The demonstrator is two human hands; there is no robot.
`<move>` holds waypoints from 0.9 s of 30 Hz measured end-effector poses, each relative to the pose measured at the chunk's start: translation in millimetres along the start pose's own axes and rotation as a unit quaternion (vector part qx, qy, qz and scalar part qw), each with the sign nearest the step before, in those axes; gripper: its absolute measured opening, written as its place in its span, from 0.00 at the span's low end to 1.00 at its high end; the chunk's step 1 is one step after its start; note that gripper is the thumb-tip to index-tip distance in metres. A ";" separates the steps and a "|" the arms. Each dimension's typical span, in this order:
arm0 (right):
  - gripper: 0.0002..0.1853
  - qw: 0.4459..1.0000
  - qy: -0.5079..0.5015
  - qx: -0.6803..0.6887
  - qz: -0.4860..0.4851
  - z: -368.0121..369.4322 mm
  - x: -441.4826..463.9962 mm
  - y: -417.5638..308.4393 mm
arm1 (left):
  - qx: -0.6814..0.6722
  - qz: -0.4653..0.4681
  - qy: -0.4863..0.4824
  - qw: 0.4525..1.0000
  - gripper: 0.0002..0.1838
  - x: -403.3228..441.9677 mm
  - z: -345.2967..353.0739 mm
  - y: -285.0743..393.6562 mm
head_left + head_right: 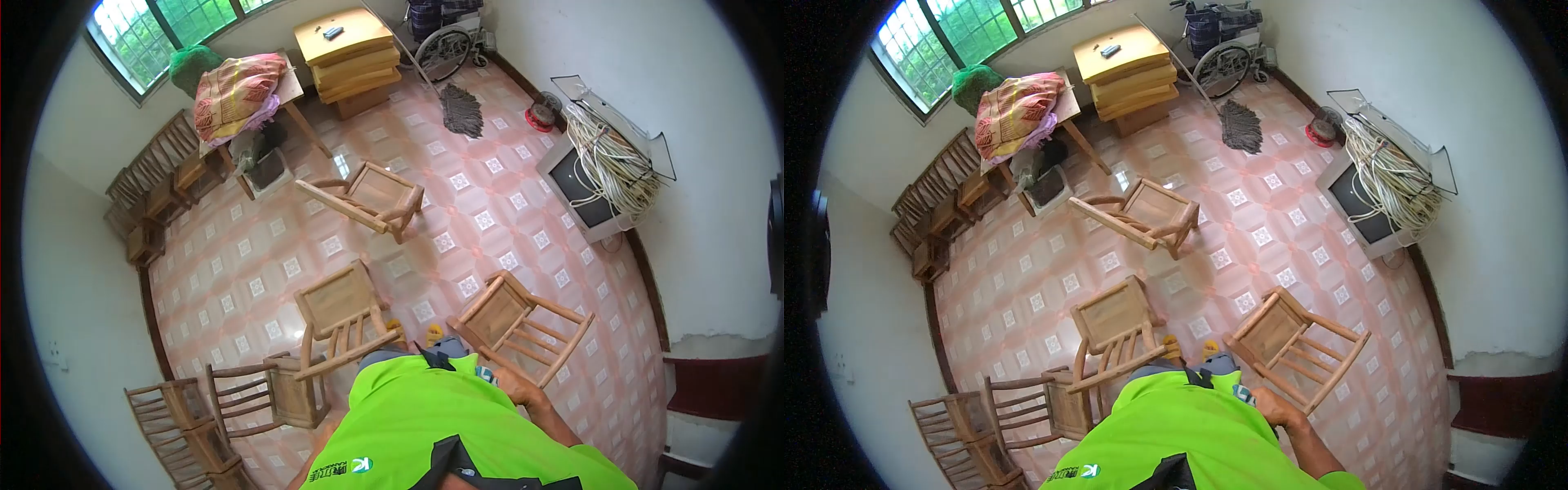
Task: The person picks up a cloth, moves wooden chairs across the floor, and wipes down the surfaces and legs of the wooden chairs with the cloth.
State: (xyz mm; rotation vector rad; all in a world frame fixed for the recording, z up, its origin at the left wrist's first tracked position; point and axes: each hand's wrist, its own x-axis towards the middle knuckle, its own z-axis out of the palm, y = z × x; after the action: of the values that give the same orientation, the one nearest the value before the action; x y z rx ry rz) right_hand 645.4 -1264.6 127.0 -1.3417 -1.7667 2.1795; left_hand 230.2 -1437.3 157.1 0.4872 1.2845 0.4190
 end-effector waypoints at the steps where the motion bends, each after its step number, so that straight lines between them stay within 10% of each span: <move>1: 0.16 1.000 -0.002 0.002 -0.003 -3.5 -3.0 0.5 | -0.006 0.001 0.003 1.000 0.15 -2.0 3.4 -4.1; 27: 0.18 0.994 -0.084 0.074 0.007 -65.2 -54.0 -23.0 | -0.065 0.024 -0.118 0.991 0.10 26.5 -16.5 52.1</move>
State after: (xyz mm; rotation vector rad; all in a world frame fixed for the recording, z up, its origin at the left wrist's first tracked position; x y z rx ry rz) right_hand 709.1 -1233.1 178.5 -1.1738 -1.6114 2.4415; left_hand 219.0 -1377.8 161.8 0.4441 1.0109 0.4685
